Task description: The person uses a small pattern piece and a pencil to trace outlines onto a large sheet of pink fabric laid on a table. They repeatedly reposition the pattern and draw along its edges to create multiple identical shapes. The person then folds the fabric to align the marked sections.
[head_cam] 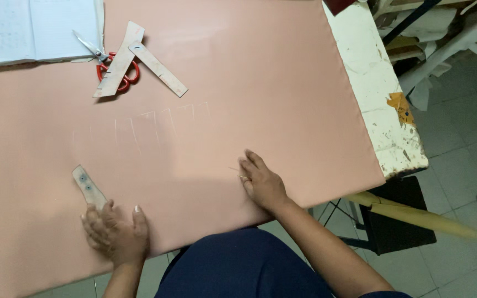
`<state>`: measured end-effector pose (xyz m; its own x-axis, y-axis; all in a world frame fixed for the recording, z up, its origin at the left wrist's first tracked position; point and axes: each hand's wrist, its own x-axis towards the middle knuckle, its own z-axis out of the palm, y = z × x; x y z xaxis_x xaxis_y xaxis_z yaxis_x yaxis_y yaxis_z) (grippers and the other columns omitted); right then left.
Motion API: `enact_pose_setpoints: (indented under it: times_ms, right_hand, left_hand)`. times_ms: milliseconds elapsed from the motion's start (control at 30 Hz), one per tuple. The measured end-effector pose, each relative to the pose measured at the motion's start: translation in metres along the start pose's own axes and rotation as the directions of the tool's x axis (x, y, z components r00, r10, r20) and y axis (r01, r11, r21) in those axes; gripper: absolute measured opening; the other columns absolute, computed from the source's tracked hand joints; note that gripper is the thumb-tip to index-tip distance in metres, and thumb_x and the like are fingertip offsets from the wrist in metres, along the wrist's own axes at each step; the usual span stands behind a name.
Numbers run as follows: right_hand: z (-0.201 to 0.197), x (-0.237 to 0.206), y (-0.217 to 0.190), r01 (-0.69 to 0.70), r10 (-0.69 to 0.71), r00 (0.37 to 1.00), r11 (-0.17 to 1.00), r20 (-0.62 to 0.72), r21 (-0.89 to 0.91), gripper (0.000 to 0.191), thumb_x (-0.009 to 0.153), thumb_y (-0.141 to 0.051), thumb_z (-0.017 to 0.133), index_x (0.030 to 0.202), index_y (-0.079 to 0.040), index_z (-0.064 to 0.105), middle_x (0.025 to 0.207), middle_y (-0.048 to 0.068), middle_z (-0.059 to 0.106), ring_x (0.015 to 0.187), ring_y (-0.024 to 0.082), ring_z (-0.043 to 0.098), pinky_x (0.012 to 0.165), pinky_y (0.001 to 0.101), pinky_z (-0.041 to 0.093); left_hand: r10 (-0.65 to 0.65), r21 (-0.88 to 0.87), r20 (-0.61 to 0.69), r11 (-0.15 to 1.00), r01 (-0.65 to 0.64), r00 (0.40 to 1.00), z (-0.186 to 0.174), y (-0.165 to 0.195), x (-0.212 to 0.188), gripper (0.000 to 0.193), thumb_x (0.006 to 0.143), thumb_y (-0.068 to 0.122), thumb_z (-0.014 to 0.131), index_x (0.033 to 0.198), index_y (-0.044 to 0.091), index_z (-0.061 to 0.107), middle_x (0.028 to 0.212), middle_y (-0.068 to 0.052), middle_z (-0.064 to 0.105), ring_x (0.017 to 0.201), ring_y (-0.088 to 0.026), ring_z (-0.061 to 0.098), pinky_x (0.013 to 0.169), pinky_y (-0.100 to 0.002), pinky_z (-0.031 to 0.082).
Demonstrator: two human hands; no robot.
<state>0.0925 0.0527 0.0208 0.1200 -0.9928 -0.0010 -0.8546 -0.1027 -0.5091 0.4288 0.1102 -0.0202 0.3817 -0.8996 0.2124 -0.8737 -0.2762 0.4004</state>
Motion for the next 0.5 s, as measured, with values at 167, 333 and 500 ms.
enact_pose_setpoints:
  times_ms: [167, 333, 500]
  right_hand:
    - [0.005, -0.004, 0.009, -0.039, 0.038, 0.999, 0.998, 0.021, 0.054, 0.043, 0.094, -0.026, 0.064, 0.135, -0.013, 0.062, 0.155, 0.007, 0.045, 0.124, 0.028, 0.061, 0.097, 0.0408, 0.054]
    - [0.004, -0.003, 0.024, -0.001, 0.012, 0.999, 0.970, -0.044, 0.244, 0.037, 0.097, -0.024, 0.065, 0.132, -0.011, 0.065, 0.153, 0.005, 0.052, 0.129, 0.026, 0.063, 0.105, 0.0376, 0.053]
    - [-0.009, 0.007, 0.055, -0.108, 0.141, 0.970, 0.980, -0.199, 0.170, 0.042, 0.090, -0.018, 0.063, 0.131, -0.010, 0.066, 0.154, 0.009, 0.049, 0.126, 0.029, 0.062, 0.099, 0.0382, 0.054]
  left_hand:
    - [-0.050, 0.071, 0.036, 0.996, 0.047, 0.998, 0.003, 0.001, -0.002, 0.072, 0.099, 0.043, 0.057, 0.155, 0.002, 0.040, 0.171, -0.029, 0.018, 0.160, -0.048, 0.009, 0.125, -0.066, 0.009]
    - [-0.051, 0.051, 0.023, 0.997, 0.050, 0.998, 0.002, 0.007, -0.003, 0.071, 0.099, 0.044, 0.053, 0.154, 0.001, 0.041, 0.172, -0.029, 0.017, 0.161, -0.048, 0.009, 0.127, -0.064, 0.008]
    - [-0.048, 0.111, 0.054, 0.993, 0.042, 0.997, 0.001, 0.007, -0.002, 0.072, 0.100, 0.043, 0.052, 0.154, -0.003, 0.041, 0.172, -0.033, 0.017, 0.162, -0.048, 0.005, 0.125, -0.065, 0.006]
